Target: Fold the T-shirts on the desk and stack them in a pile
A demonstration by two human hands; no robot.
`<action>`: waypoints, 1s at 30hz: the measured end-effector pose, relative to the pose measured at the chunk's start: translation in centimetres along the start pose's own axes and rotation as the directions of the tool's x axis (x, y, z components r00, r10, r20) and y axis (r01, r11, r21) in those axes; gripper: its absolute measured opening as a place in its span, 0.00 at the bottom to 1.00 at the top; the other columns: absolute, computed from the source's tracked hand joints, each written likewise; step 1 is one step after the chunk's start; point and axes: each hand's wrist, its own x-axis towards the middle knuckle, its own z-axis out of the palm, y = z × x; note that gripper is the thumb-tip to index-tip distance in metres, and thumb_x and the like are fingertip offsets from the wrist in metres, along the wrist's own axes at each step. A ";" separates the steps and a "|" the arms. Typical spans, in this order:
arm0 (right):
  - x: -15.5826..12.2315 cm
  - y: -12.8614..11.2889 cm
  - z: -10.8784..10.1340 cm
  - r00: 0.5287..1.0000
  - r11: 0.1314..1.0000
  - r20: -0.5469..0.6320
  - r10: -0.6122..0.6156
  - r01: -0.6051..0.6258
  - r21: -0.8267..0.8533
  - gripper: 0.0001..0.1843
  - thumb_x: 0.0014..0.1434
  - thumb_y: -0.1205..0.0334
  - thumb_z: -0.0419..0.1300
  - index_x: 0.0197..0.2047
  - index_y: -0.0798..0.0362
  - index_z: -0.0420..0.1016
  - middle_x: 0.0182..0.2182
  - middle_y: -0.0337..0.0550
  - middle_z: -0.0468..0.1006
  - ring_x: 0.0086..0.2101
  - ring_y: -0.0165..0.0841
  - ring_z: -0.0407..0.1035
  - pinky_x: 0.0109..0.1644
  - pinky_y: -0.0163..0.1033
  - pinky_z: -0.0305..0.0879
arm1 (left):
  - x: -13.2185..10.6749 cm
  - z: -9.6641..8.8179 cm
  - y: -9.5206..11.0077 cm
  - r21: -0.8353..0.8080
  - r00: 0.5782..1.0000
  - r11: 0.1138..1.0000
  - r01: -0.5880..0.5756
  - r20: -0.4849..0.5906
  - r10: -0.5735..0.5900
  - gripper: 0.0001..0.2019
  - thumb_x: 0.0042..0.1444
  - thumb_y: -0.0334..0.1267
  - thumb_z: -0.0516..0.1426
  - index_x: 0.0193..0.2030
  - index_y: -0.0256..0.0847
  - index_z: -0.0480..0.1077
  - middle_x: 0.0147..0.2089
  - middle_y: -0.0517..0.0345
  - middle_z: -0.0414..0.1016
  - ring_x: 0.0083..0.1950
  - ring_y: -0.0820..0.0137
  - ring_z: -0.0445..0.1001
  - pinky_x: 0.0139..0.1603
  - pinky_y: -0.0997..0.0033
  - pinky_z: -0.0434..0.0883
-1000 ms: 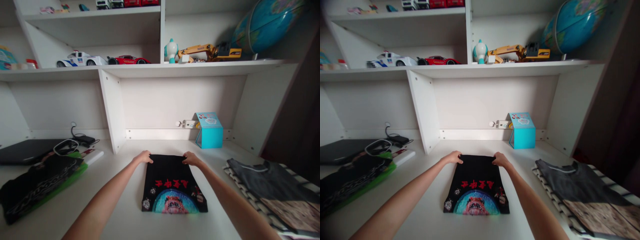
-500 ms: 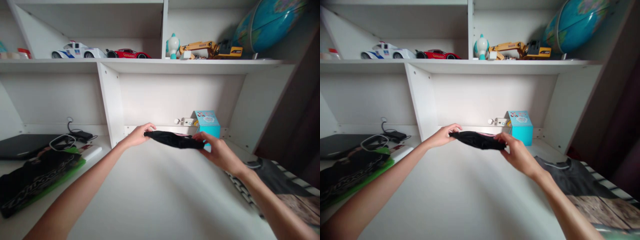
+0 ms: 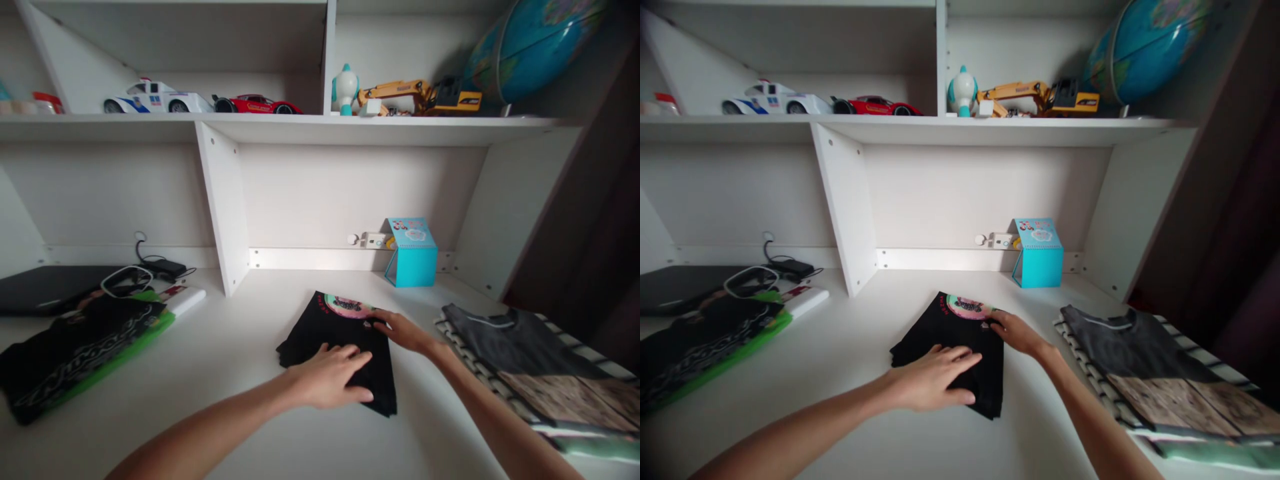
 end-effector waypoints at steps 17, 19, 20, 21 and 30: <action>-8.5 -7.0 -2.5 0.999 0.975 0.005 0.052 -0.052 0.217 0.18 0.63 0.54 0.46 0.48 0.50 0.72 0.47 0.43 0.75 0.47 0.36 0.68 0.53 0.39 0.61 | -5.4 -2.8 -8.2 0.023 0.823 0.889 0.458 -0.388 -0.415 0.18 0.58 0.42 0.48 0.52 0.39 0.67 0.41 0.49 0.72 0.41 0.61 0.70 0.43 0.65 0.65; -6.3 -3.8 -1.8 0.988 0.983 -0.035 0.153 -0.148 0.106 0.19 0.62 0.57 0.47 0.50 0.54 0.71 0.48 0.48 0.74 0.47 0.38 0.68 0.54 0.42 0.60 | -7.8 -1.8 -5.5 -0.199 0.841 0.868 0.455 -0.223 -0.492 0.19 0.58 0.47 0.49 0.52 0.41 0.67 0.30 0.56 0.72 0.33 0.65 0.71 0.38 0.68 0.65; -5.1 -2.5 -1.2 0.982 0.980 -0.033 0.184 -0.181 0.082 0.19 0.62 0.58 0.47 0.51 0.56 0.70 0.47 0.50 0.74 0.47 0.38 0.68 0.53 0.43 0.60 | -9.0 -1.2 -4.0 -0.337 0.855 0.832 0.441 -0.125 -0.504 0.22 0.57 0.49 0.49 0.55 0.44 0.65 0.30 0.57 0.72 0.32 0.66 0.71 0.37 0.69 0.66; -4.0 -1.6 -0.6 0.978 0.976 -0.026 0.208 -0.205 0.072 0.19 0.62 0.59 0.47 0.51 0.57 0.69 0.47 0.52 0.74 0.46 0.38 0.68 0.53 0.43 0.61 | -10.1 -0.5 -2.6 -0.481 0.865 0.767 0.424 -0.036 -0.500 0.24 0.56 0.51 0.51 0.59 0.47 0.61 0.35 0.56 0.74 0.34 0.66 0.72 0.38 0.69 0.67; 1.8 -1.9 3.3 0.943 0.945 0.088 0.320 -0.324 0.044 0.14 0.60 0.57 0.56 0.47 0.56 0.68 0.44 0.44 0.71 0.42 0.34 0.68 0.47 0.46 0.65 | -10.9 3.9 0.8 -0.989 0.785 -0.105 0.108 0.149 -0.601 0.36 0.38 0.48 0.66 0.57 0.53 0.62 0.65 0.52 0.53 0.57 0.59 0.65 0.52 0.65 0.65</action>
